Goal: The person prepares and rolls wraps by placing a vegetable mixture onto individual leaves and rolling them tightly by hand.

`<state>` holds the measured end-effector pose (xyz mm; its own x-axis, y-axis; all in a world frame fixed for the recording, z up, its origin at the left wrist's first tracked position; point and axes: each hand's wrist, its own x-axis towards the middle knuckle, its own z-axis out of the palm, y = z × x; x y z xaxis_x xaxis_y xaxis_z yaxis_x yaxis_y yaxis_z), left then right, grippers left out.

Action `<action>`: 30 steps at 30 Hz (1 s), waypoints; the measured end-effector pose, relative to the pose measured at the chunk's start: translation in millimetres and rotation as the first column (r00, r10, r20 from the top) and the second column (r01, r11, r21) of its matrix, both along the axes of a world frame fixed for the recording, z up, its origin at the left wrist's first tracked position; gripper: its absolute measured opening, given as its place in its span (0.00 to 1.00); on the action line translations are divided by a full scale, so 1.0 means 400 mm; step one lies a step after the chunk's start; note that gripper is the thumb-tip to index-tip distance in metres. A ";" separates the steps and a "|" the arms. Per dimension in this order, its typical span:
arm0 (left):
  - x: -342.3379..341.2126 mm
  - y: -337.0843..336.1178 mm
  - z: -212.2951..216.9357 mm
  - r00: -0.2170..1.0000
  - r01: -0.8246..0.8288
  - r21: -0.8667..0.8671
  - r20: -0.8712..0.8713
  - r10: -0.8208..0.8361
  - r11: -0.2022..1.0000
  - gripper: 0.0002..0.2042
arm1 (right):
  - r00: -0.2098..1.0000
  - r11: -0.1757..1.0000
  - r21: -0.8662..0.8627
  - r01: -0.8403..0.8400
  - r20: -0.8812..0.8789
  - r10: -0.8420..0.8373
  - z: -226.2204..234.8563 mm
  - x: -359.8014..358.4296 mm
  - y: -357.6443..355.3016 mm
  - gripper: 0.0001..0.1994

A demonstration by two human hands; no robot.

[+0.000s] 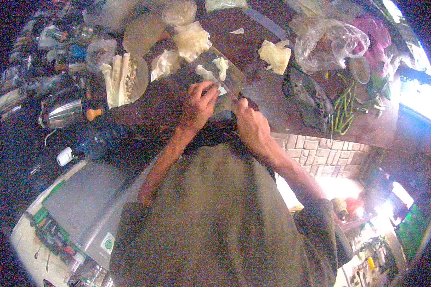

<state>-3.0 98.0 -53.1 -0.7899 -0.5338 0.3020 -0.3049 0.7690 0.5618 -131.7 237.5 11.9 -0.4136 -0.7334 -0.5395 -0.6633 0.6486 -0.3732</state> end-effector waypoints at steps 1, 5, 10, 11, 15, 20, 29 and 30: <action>-0.001 -0.001 -0.002 1.000 0.007 -0.016 -0.002 -0.007 1.000 0.13 | 1.000 1.000 0.014 -0.003 -0.007 0.003 -0.015 0.000 -0.010 0.09; 0.010 -0.014 0.011 0.999 0.035 0.058 -0.017 -0.034 0.998 0.13 | 1.000 1.000 0.003 0.019 0.014 -0.019 -0.019 0.019 -0.023 0.08; 0.119 -0.051 0.063 0.975 -0.122 0.536 -0.093 0.202 0.835 0.10 | 1.000 0.999 -0.028 -0.025 -0.002 0.025 0.002 -0.010 -0.019 0.11; 0.155 -0.055 0.067 0.959 -0.160 0.614 -0.090 0.270 0.773 0.10 | 1.000 0.999 -0.027 -0.021 0.004 0.021 -0.001 -0.012 -0.018 0.11; 0.282 -0.057 0.066 0.898 -0.270 0.733 -0.042 0.437 0.625 0.11 | 0.999 0.998 -0.056 -0.030 0.008 0.031 -0.014 -0.019 -0.010 0.10; 0.345 -0.035 0.048 0.862 -0.372 0.752 0.061 0.504 0.545 0.13 | 0.998 0.998 -0.069 -0.003 0.060 0.007 -0.009 -0.018 -0.016 0.10; 0.272 -0.035 0.065 0.941 -0.313 0.672 0.123 0.315 0.671 0.10 | 0.990 0.996 -0.090 0.023 0.138 -0.010 -0.052 -0.013 0.024 0.09; 0.245 -0.037 0.068 0.961 -0.260 0.617 0.093 0.260 0.743 0.10 | 0.990 0.995 -0.094 0.024 0.142 -0.011 -0.053 -0.011 0.033 0.09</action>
<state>95.1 83.0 -25.7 -0.5927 -0.7880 -0.1669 -0.4422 0.1451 0.8851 -136.1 250.7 -9.2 -0.3518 -0.7774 -0.5215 -0.5885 0.6169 -0.5226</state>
